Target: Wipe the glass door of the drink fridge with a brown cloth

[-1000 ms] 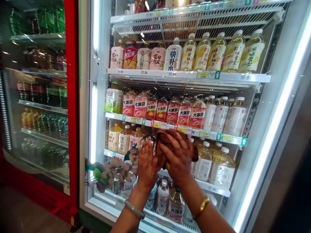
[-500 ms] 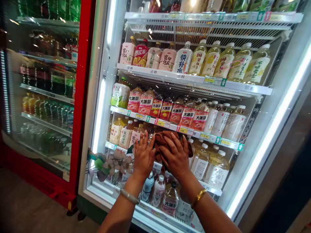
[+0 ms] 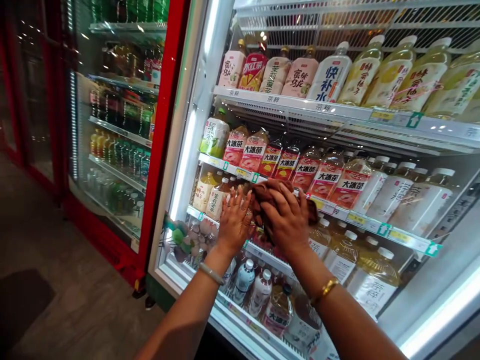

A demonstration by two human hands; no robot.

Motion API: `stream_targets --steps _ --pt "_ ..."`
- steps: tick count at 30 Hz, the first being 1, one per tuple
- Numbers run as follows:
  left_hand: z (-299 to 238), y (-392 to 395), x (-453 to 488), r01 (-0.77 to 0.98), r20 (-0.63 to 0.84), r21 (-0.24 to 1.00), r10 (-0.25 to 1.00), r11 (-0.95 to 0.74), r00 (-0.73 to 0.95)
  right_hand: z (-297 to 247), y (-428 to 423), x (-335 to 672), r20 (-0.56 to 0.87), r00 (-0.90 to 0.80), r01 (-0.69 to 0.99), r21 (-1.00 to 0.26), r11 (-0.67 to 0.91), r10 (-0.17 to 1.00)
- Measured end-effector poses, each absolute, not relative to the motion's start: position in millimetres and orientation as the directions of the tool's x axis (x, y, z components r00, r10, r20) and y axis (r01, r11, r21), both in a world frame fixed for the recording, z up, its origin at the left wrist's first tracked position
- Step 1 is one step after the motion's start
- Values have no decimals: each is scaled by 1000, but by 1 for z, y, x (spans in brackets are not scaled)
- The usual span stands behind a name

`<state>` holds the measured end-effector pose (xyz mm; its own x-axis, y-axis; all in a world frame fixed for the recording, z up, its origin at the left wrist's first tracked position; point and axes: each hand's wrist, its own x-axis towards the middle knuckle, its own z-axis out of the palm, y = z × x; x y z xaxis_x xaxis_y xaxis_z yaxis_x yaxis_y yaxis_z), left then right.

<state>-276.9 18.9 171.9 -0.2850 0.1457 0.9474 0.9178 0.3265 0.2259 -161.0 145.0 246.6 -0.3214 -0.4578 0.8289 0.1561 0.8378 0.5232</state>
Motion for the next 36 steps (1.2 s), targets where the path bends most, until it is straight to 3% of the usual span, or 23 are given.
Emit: stream_targets --steps 6,11,18,22,26,32,36 --pt "173 6 -315 926 964 250 14 282 -264 234 112 -214 730 -409 69 623 779 -548" --pt "160 -10 -331 921 959 226 95 317 -268 218 130 -191 588 -489 -44 721 691 -645" --pt "162 -21 -349 898 948 301 3 319 -319 248 98 -247 744 -373 78 620 781 -554" --pt "159 -33 -359 871 927 369 -54 324 -372 214 79 -271 677 -406 -5 670 742 -614" --pt "151 -41 -367 854 918 375 -17 361 -396 201 93 -242 567 -454 -83 741 666 -687" --pt "145 -36 -373 859 913 377 19 347 -409 246 95 -245 737 -402 24 602 798 -544" --pt "150 -29 -369 876 928 355 -10 325 -372 231 87 -255 676 -424 -15 660 751 -603"
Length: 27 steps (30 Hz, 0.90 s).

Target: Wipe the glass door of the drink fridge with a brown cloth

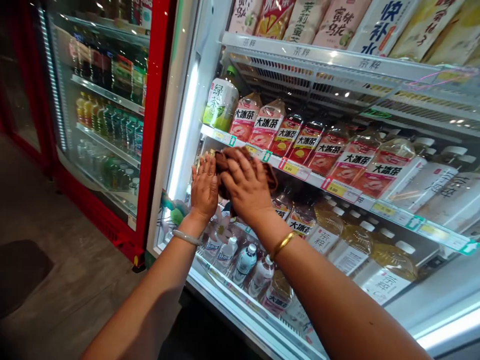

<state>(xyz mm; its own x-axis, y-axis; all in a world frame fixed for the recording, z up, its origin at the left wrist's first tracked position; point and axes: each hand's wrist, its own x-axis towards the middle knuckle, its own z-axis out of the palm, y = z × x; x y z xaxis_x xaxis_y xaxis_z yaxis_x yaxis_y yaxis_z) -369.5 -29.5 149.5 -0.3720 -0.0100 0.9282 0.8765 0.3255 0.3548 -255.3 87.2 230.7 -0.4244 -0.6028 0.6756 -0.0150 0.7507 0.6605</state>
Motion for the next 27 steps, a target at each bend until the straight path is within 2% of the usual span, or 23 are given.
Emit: stream_targets --steps 3,5,8,12,14,17,21,25,27 --pt "156 -22 -360 889 942 314 7 333 -335 212 104 -229 508 -504 -116 761 638 -699" --pt "160 -14 -350 898 949 280 41 340 -311 215 121 -203 458 -531 -135 785 604 -713" --pt "166 0 -335 905 953 261 60 337 -297 243 139 -177 558 -524 -4 754 657 -644" --pt "173 13 -320 919 960 243 58 310 -273 276 134 -185 718 -454 136 641 756 -527" --pt "176 15 -317 932 965 239 39 274 -259 273 128 -194 713 -471 116 634 765 -519" --pt "179 17 -311 944 967 248 8 220 -256 255 133 -190 624 -521 31 696 718 -582" --pt "182 26 -297 955 972 210 63 209 -228 256 164 -150 529 -535 -25 769 639 -658" --pt "185 42 -279 967 979 151 104 206 -175 286 181 -122 619 -530 106 727 678 -580" --pt "186 49 -273 970 982 126 110 206 -151 293 176 -125 646 -532 121 698 706 -548"
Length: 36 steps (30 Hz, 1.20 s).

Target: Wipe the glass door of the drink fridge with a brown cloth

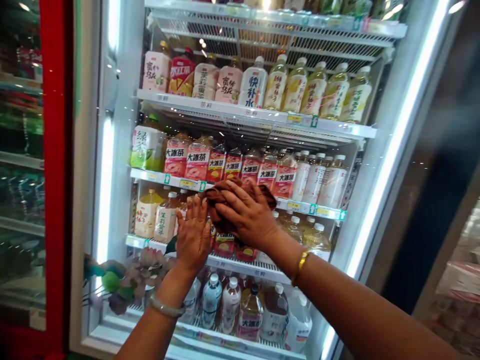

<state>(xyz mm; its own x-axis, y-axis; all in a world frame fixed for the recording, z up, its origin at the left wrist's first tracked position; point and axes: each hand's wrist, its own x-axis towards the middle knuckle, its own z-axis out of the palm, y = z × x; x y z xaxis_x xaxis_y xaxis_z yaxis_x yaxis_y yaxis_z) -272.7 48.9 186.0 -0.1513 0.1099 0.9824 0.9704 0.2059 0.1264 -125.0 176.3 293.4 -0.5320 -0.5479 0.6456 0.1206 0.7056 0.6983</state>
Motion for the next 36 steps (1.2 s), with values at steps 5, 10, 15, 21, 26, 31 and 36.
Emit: stream_targets --steps 5,10,15,21,26,31,36 --pt "188 58 -263 978 994 81 59 193 -94 278 173 -132 593 -559 60 726 686 -579" --pt "192 63 -236 986 976 -33 217 162 -3 290 218 -72 514 -572 33 794 607 -640" --pt "249 100 -205 988 988 -49 152 150 25 347 246 -38 686 -502 186 681 708 -527" --pt "319 144 -169 981 986 -111 141 160 88 354 251 -31 793 -425 262 569 780 -436" --pt "345 151 -158 944 937 -288 251 158 244 384 289 26 741 -483 272 634 724 -467" --pt "410 173 -144 974 965 -145 244 177 99 430 310 53 981 -164 506 171 845 -101" --pt "449 200 -115 968 959 -179 253 177 131 420 308 38 987 -92 526 159 835 -130"
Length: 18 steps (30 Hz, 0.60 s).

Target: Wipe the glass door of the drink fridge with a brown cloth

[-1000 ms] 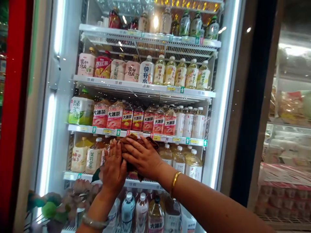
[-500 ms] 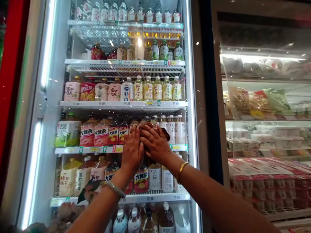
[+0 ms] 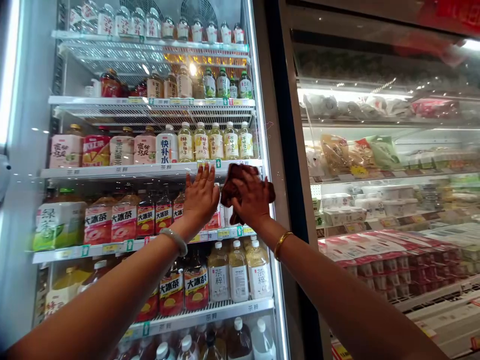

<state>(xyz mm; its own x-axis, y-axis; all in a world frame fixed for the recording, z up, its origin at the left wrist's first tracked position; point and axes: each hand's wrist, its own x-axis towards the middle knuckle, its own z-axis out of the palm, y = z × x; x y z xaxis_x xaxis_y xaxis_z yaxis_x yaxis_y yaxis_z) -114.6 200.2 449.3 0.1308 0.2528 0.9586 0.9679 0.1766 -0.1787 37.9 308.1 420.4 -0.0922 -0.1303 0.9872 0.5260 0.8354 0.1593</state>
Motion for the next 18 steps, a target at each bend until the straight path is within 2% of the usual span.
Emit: stream_targets --steps 3,4,6,8,10,11,12,14,16,18 --pt "466 208 -109 961 961 -195 233 197 147 448 311 39 889 -332 442 442 781 -316" --pt "471 210 -110 960 966 -185 218 209 139 463 314 44 860 -377 422 489 763 -343" --pt "477 210 -115 958 972 -181 191 225 139 488 322 55 877 -359 443 460 770 -318" --pt "477 209 -119 952 968 -209 188 225 168 494 330 65 947 -227 503 313 806 -227" --pt "473 209 -119 948 964 -223 194 226 181 479 332 66 988 -73 542 151 827 -133" --pt "471 209 -118 948 965 -221 194 229 178 467 331 63 993 -38 546 116 830 -113" --pt "469 209 -117 948 965 -219 194 231 175 456 328 58 992 -43 542 124 831 -120" --pt "467 209 -115 947 966 -218 189 236 175 444 318 45 970 -146 510 243 825 -196" --pt "467 209 -114 947 968 -213 185 242 170 455 310 35 915 -281 454 392 800 -289" --pt "468 209 -115 946 969 -205 190 251 160 481 307 32 879 -351 424 456 782 -322"
